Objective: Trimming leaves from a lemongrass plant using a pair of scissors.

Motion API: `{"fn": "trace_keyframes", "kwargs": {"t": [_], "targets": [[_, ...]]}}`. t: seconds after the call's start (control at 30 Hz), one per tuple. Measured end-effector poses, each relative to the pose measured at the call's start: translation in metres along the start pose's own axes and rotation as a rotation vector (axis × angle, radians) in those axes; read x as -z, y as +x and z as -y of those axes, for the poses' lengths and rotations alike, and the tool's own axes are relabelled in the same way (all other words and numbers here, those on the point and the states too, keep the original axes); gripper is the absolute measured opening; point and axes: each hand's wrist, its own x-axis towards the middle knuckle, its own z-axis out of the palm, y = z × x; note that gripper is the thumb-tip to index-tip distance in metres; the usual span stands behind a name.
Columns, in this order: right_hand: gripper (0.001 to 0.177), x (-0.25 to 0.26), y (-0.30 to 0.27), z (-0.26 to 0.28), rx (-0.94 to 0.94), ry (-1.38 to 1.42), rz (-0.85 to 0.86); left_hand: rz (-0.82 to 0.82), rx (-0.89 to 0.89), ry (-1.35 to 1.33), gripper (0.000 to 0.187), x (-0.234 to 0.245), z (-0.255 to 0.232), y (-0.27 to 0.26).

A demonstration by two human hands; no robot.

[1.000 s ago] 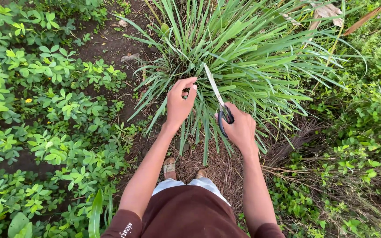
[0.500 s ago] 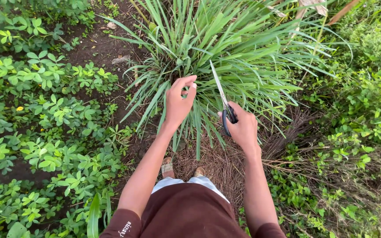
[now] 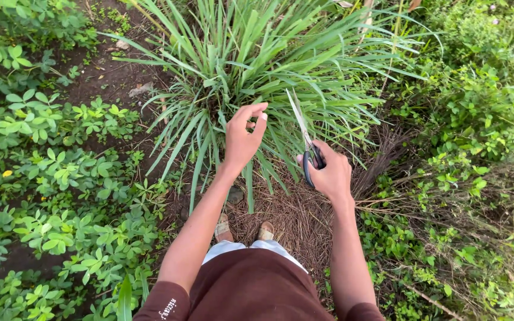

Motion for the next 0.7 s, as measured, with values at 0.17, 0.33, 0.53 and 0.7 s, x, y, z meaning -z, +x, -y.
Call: {"fn": "trace_keyframes", "kwargs": {"t": [0.17, 0.33, 0.53, 0.7], "targets": [[0.052, 0.003, -0.005, -0.02, -0.041, -0.005, -0.02, 0.054, 0.005, 0.019, 0.027, -0.016, -0.01, 0.001], [0.051, 0.006, -0.008, -0.039, -0.022, -0.003, -0.055, 0.093, -0.008, 0.006, 0.027, -0.032, -0.007, 0.003], [0.052, 0.011, -0.012, -0.051, -0.077, -0.017, -0.041, 0.128, 0.005, 0.019, 0.027, -0.046, -0.004, 0.001], [0.056, 0.012, -0.013, -0.058, -0.144, -0.006, 0.011, 0.141, 0.026, 0.043, 0.027, -0.054, -0.001, 0.001]]}}
